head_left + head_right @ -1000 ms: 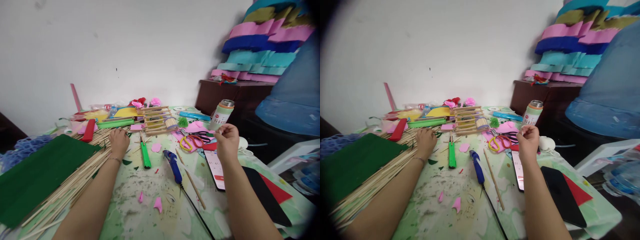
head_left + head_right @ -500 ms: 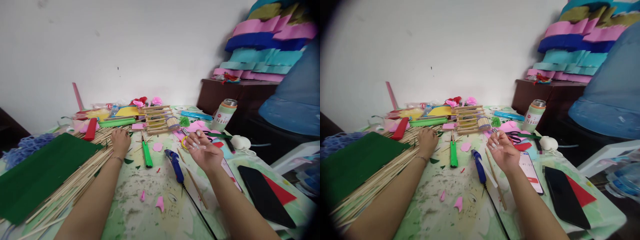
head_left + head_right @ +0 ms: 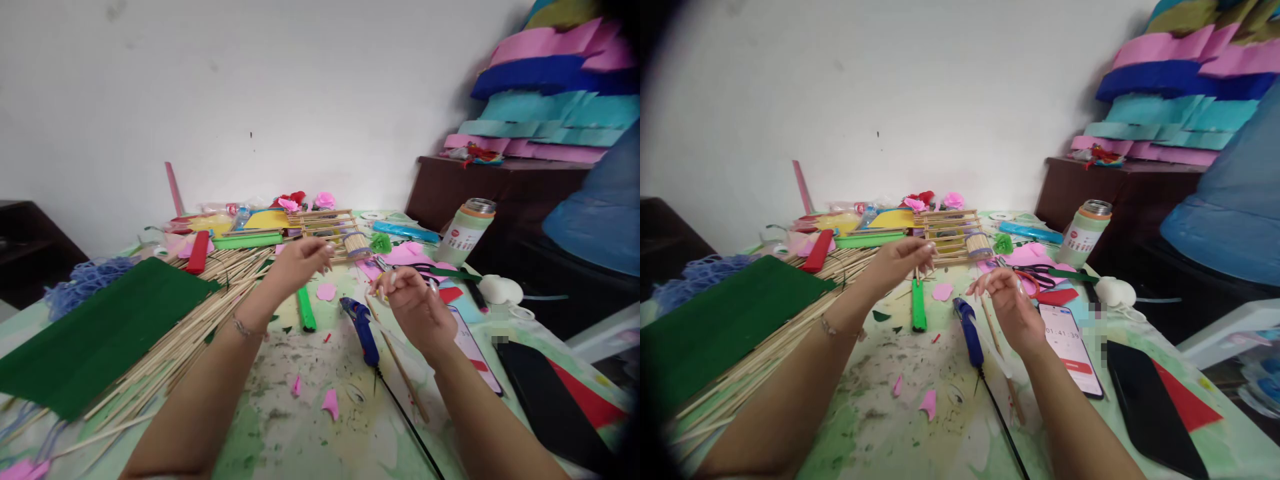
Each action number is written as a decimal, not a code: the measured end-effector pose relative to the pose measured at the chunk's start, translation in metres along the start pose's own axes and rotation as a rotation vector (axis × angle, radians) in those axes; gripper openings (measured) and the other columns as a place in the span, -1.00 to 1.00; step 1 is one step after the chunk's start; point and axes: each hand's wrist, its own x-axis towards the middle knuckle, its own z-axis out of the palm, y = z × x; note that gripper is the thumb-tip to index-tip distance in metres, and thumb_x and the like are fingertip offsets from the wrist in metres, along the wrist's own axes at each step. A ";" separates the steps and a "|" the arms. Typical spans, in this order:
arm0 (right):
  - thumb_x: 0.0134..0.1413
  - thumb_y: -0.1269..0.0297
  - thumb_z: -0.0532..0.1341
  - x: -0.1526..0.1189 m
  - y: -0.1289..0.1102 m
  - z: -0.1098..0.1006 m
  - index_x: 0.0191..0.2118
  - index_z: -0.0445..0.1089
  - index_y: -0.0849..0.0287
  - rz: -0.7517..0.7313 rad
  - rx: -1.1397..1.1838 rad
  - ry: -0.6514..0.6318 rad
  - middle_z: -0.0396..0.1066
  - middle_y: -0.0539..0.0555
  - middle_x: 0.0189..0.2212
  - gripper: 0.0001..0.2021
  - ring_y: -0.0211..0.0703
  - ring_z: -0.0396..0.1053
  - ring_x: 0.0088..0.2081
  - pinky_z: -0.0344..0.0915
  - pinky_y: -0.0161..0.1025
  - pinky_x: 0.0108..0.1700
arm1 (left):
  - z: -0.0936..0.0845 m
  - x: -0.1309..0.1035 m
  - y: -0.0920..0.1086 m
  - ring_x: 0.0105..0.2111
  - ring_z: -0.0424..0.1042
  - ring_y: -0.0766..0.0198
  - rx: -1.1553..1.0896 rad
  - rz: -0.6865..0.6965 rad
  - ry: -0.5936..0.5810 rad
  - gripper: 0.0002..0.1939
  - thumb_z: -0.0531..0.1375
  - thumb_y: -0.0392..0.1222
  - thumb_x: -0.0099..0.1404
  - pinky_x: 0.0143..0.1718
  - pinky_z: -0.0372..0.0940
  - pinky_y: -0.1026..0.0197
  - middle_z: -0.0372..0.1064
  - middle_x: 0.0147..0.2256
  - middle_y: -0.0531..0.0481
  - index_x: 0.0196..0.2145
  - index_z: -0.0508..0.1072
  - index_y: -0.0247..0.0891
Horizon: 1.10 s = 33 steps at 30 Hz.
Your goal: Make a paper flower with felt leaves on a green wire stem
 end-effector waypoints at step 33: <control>0.22 -0.19 -0.06 -0.009 -0.007 0.006 -0.13 0.41 0.09 -0.104 -0.133 -0.207 0.32 0.08 -0.38 -0.50 -0.05 0.27 -0.31 0.26 -0.05 -0.11 | 0.025 -0.041 0.050 -0.60 0.10 0.40 -0.117 0.070 -0.426 -0.71 0.02 -0.07 0.34 -0.59 0.00 0.31 0.12 -0.60 0.16 -0.48 0.31 -0.25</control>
